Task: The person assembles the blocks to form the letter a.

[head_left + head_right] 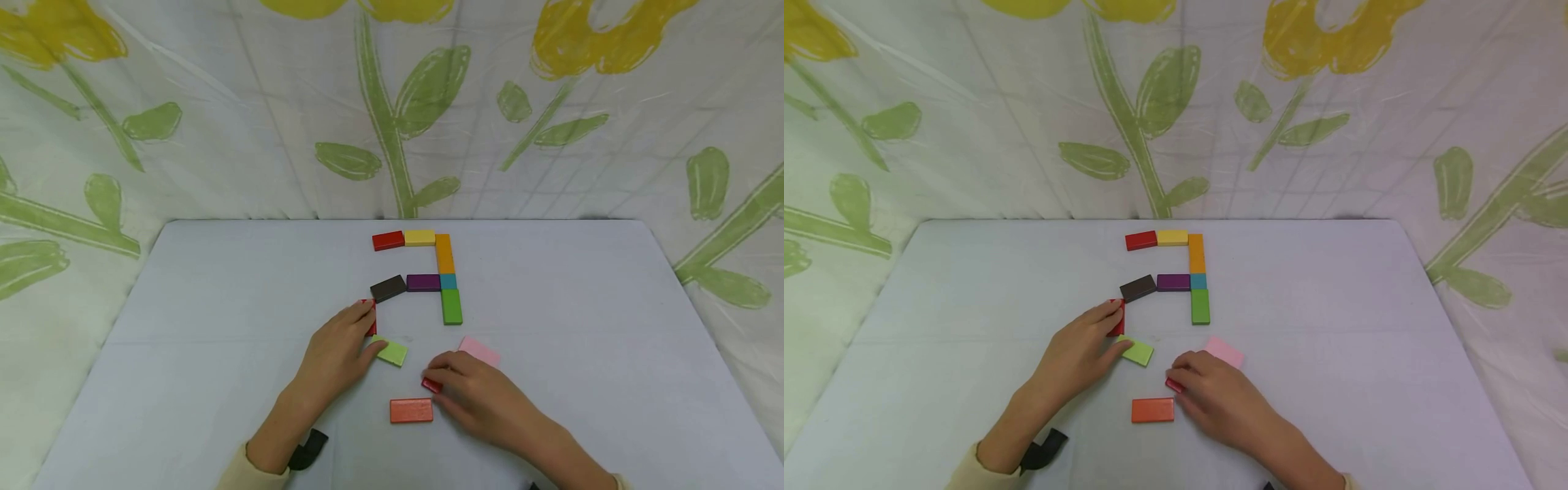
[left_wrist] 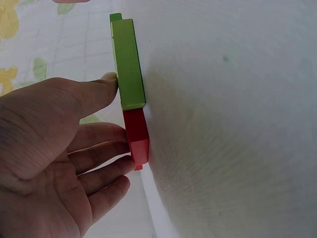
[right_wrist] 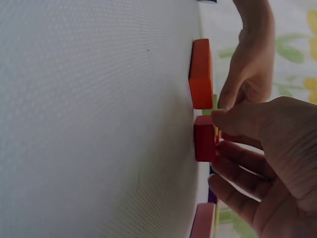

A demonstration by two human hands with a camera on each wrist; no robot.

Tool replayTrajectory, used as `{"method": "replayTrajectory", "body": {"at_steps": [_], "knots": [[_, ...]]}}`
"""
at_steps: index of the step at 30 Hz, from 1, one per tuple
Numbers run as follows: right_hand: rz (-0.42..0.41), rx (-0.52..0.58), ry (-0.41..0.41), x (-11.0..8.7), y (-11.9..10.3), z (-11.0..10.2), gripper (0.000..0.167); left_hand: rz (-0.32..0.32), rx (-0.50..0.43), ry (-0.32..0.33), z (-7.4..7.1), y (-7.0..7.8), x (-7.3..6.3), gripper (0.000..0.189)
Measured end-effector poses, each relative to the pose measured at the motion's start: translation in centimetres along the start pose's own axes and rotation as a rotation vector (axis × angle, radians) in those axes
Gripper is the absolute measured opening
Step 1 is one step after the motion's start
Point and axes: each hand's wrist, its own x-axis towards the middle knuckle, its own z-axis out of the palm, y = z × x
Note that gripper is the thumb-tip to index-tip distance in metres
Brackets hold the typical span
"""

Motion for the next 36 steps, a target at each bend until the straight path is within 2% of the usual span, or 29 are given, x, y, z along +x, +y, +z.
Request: {"method": "replayTrajectory", "body": {"at_steps": [10, 23, 36], "knots": [[-0.076, -0.049, -0.005, 0.17, 0.0, 0.27, 0.032, -0.004, -0.002, 0.0, -0.08, 0.05, -0.07, 0.061], [-0.064, -0.076, 0.015, 0.15, 0.21, 0.13, 0.032, 0.002, -0.004, 0.002, -0.22, 0.13, -0.08, 0.06], [-0.049, -0.075, -0.023, 0.48, 0.09, 0.02, 0.034, 0.001, -0.009, -0.002, -0.22, 0.03, -0.07, 0.061]]}}
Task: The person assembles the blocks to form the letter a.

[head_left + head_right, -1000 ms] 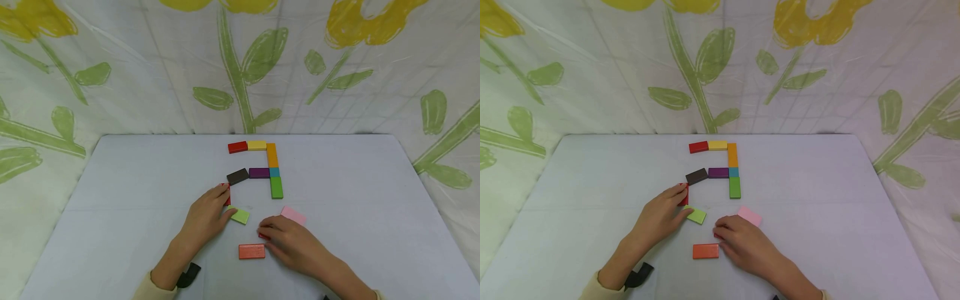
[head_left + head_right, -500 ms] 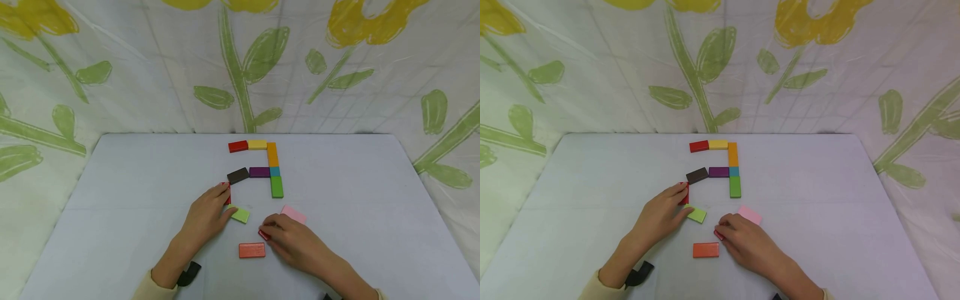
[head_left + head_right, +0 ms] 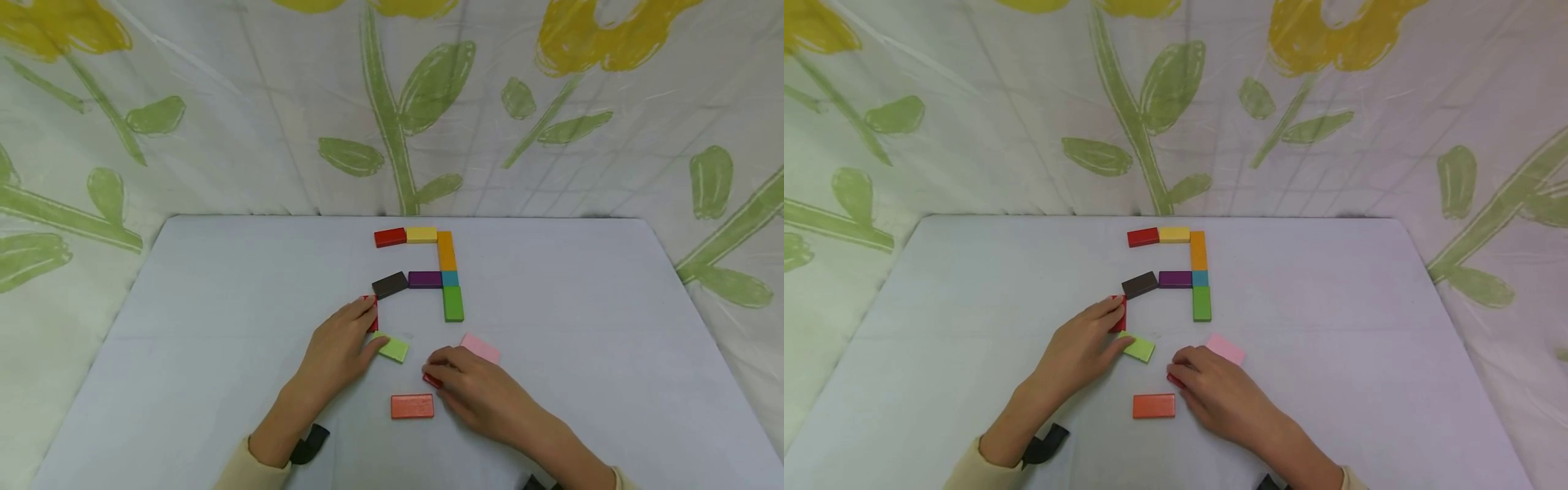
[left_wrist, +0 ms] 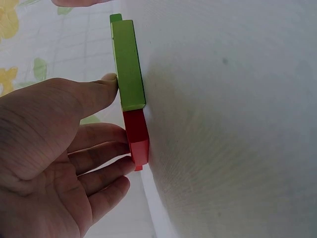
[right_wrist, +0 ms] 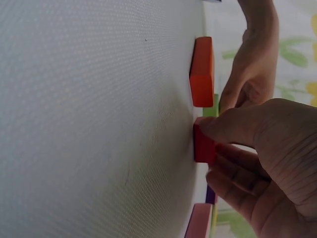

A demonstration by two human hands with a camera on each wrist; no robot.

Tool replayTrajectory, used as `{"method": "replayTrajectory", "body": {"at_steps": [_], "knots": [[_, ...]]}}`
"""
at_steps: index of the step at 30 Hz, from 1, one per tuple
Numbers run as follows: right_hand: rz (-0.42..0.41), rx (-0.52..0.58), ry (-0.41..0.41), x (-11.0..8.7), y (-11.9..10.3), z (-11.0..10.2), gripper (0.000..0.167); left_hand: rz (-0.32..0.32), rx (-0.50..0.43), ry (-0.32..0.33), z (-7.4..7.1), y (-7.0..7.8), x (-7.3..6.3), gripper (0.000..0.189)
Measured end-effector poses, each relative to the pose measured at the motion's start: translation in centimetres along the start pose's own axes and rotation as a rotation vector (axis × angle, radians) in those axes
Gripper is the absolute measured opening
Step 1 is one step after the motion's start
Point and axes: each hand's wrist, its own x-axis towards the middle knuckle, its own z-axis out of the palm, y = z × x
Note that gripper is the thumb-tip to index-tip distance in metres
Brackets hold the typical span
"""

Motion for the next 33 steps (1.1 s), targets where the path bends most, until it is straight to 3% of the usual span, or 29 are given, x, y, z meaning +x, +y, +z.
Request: {"method": "replayTrajectory", "body": {"at_steps": [21, 33], "knots": [[-0.033, -0.027, -0.031, 1.1, 0.5, -0.1, 0.032, 0.003, -0.003, 0.002, 0.0, 0.0, 0.1, 0.061], [0.049, -0.024, 0.065, 1.9, 2.2, -1.5, 0.032, -0.01, -0.004, -0.016, 0.0, 0.1, 0.1, 0.063]]}}
